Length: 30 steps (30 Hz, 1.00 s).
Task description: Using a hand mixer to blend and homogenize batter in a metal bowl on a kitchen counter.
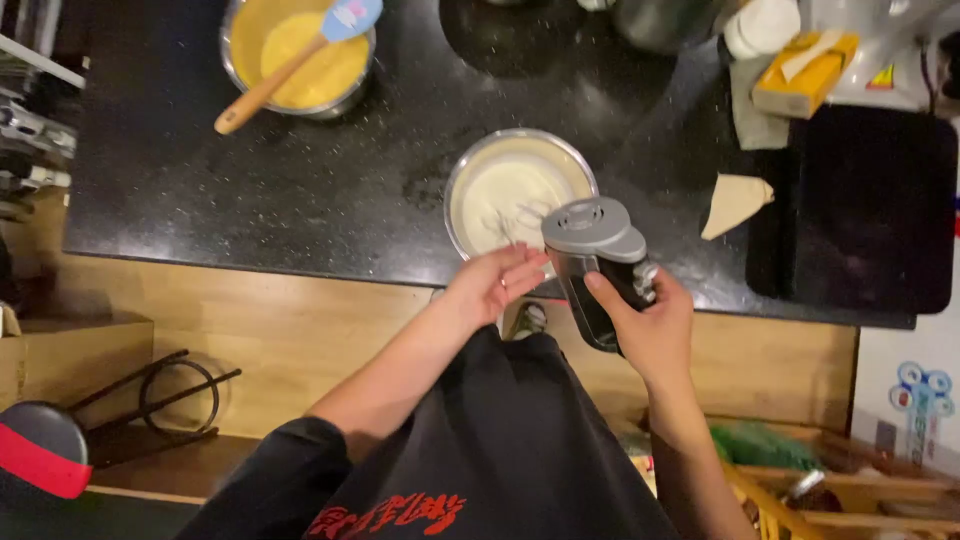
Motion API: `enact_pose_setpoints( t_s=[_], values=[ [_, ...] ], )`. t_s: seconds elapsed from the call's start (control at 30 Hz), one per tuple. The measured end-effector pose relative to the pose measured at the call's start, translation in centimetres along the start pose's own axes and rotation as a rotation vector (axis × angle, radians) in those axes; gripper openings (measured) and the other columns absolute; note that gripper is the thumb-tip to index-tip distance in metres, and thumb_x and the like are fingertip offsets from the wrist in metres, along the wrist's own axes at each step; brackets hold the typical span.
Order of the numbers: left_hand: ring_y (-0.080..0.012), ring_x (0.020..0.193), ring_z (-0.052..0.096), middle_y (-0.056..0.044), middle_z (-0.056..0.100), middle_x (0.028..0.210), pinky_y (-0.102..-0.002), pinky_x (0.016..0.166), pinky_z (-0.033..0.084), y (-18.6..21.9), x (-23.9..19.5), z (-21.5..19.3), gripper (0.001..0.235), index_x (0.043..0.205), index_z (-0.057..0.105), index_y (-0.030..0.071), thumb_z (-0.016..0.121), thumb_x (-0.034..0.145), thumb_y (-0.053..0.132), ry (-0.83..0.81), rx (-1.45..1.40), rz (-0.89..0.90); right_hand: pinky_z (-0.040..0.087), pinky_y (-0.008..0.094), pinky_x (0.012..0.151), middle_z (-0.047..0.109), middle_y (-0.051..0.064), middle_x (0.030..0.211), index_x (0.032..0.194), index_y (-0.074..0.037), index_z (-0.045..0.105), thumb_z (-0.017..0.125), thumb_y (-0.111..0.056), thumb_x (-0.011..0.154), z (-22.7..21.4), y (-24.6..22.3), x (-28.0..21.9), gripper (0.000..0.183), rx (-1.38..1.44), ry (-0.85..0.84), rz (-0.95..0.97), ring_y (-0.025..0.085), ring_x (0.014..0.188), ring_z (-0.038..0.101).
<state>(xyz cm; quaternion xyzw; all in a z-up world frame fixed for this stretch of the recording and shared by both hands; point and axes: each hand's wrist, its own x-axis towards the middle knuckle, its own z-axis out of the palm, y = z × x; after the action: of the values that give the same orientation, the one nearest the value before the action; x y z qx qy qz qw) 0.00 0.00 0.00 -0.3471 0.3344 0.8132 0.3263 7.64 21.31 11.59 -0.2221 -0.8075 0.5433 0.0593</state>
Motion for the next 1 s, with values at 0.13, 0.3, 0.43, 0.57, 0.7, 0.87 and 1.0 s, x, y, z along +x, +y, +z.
enact_pose_setpoints(
  t_s=[0.13, 0.3, 0.43, 0.57, 0.7, 0.87, 1.0],
  values=[
    [-0.0417, 0.133, 0.078, -0.016, 0.077, 0.141, -0.065, 0.113, 0.065, 2.3, -1.0, 1.7, 0.056, 0.159, 0.059, 0.002, 0.079, 0.111, 0.023, -0.021, 0.093, -0.066, 0.054, 0.03, 0.069, 0.073, 0.007, 0.075, 0.092, -0.006, 0.079, 0.112, -0.028, 0.088, -0.2, -2.5, -0.6, 0.04, -0.003, -0.018, 0.02, 0.011, 0.078, 0.063],
    [-0.0203, 0.106, 0.078, 0.0, 0.074, 0.11, -0.057, 0.108, 0.072, 2.5, 1.3, 1.0, 0.054, 0.144, 0.072, 0.007, 0.092, 0.101, 0.035, 0.045, 0.162, -0.077, 0.055, 0.03, 0.068, 0.076, 0.007, 0.074, 0.094, -0.009, 0.083, 0.113, -0.026, 0.082, 0.2, -0.8, -0.4, 0.037, 0.0, -0.041, 0.025, 0.009, 0.077, 0.063],
    [-0.0117, 0.086, 0.082, 0.008, 0.069, 0.084, -0.046, 0.099, 0.074, 0.9, 3.0, -0.2, 0.023, 0.117, 0.081, 0.009, 0.092, 0.099, 0.018, 0.053, 0.154, -0.105, 0.06, 0.034, 0.07, 0.079, 0.01, 0.076, 0.093, -0.008, 0.083, 0.111, -0.026, 0.083, 0.5, -2.6, -0.5, 0.035, 0.041, -0.088, 0.065, 0.01, 0.077, 0.067],
    [-0.0123, 0.08, 0.081, 0.005, 0.067, 0.078, -0.039, 0.09, 0.076, 0.7, 2.5, -0.4, 0.013, 0.108, 0.08, 0.009, 0.087, 0.098, 0.012, 0.063, 0.106, -0.131, 0.063, 0.035, 0.074, 0.08, 0.011, 0.077, 0.096, -0.005, 0.083, 0.109, -0.024, 0.086, 0.6, -3.2, -0.5, 0.034, 0.118, -0.096, 0.066, 0.01, 0.08, 0.067],
    [-0.0138, 0.081, 0.082, 0.002, 0.073, 0.083, -0.035, 0.087, 0.077, 0.0, 3.0, -1.6, 0.019, 0.113, 0.081, 0.006, 0.09, 0.099, 0.015, 0.061, 0.103, -0.142, 0.063, 0.036, 0.077, 0.08, 0.01, 0.08, 0.097, -0.004, 0.083, 0.109, -0.021, 0.085, 0.4, -3.4, -0.3, 0.033, 0.15, -0.122, 0.073, 0.011, 0.084, 0.066],
    [-0.0099, 0.074, 0.077, -0.002, 0.073, 0.084, -0.031, 0.079, 0.076, -1.4, 4.6, -2.5, 0.018, 0.113, 0.079, 0.004, 0.087, 0.098, 0.006, 0.034, 0.049, -0.093, 0.06, 0.037, 0.062, 0.073, 0.011, 0.069, 0.095, -0.001, 0.081, 0.106, -0.021, 0.09, 0.1, -2.0, 0.3, 0.033, 0.187, -0.135, 0.05, 0.011, 0.069, 0.062],
    [-0.0073, 0.074, 0.073, -0.006, 0.079, 0.09, -0.029, 0.077, 0.076, 0.7, 1.5, 0.4, 0.024, 0.117, 0.078, 0.003, 0.091, 0.098, 0.01, 0.006, 0.066, -0.049, 0.046, 0.027, 0.04, 0.05, 0.003, 0.05, 0.085, -0.008, 0.066, 0.09, -0.015, 0.105, -0.3, 2.3, -0.5, 0.033, 0.426, -0.098, 0.166, 0.012, 0.037, 0.049]
  ],
)
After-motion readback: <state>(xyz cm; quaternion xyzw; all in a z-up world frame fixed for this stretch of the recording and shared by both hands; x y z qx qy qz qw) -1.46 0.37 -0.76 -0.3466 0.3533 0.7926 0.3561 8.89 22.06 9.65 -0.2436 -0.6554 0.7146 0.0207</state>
